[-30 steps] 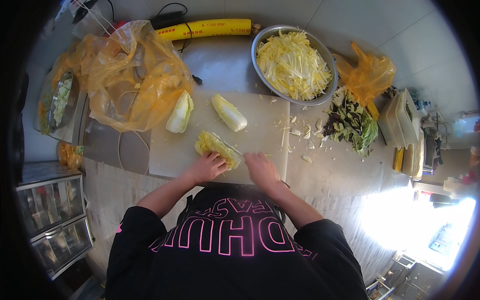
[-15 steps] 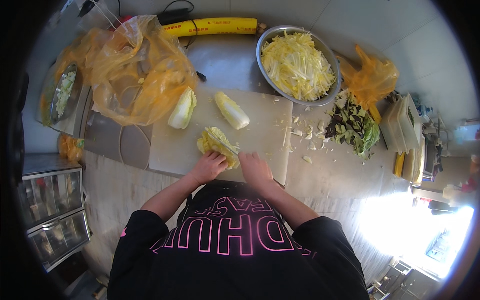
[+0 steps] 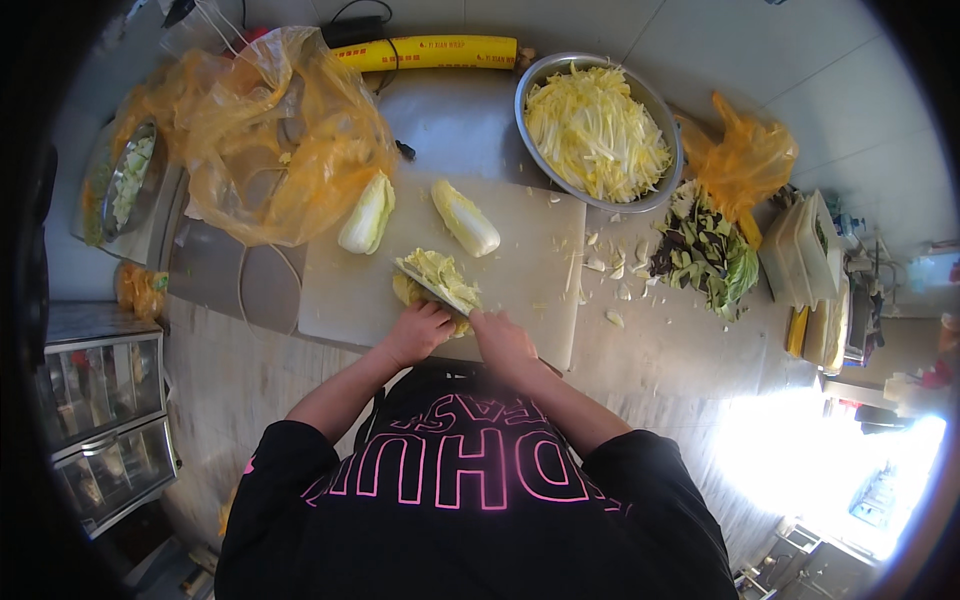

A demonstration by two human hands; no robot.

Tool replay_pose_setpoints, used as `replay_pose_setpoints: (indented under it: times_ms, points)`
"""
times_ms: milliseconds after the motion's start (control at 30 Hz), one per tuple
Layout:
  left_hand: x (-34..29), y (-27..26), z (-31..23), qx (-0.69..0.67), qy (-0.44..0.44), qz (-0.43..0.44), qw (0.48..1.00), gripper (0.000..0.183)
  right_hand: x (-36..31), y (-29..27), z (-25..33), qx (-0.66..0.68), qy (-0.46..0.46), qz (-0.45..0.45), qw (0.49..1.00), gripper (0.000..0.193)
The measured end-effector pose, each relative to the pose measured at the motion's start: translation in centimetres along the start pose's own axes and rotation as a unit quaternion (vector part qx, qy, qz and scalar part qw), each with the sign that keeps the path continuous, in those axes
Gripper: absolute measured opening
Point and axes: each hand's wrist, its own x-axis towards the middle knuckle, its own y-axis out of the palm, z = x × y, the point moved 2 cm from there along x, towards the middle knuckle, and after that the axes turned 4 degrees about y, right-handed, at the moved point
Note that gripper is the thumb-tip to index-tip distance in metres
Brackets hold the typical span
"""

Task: The person repeatedly slices napa cabbage on a cutting board using a cleaver, then transfers the shredded cabbage into a metal bowl. The person also handles plastic bags and other vegetables on the counter.

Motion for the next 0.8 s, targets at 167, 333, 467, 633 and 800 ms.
replay_pose_setpoints:
  times_ms: [167,333,467,633,800]
  points:
    - [-0.3,0.3,0.0,0.007,0.012,-0.044,0.999,0.014,-0.8,-0.9,0.8,0.004,0.017,0.046,0.999,0.019]
    - [-1.0,-0.1,-0.7,-0.005,-0.023,-0.033,0.999,0.01,-0.4,-0.9,0.5,0.018,0.015,0.054,0.998,0.023]
    - [-1.2,0.5,-0.6,-0.049,-0.027,-0.085,0.995,0.009,-1.0,0.0,0.5,0.018,0.005,0.066,0.998,0.033]
    - [-2.0,0.4,-0.6,-0.049,-0.049,-0.051,0.996,0.01,-0.8,-1.5,1.1,0.024,0.019,0.094,0.995,0.038]
    - [-2.6,0.3,-1.0,-0.04,-0.058,-0.057,0.996,0.014,-0.9,-0.6,1.3,0.032,0.014,0.093,0.995,0.04]
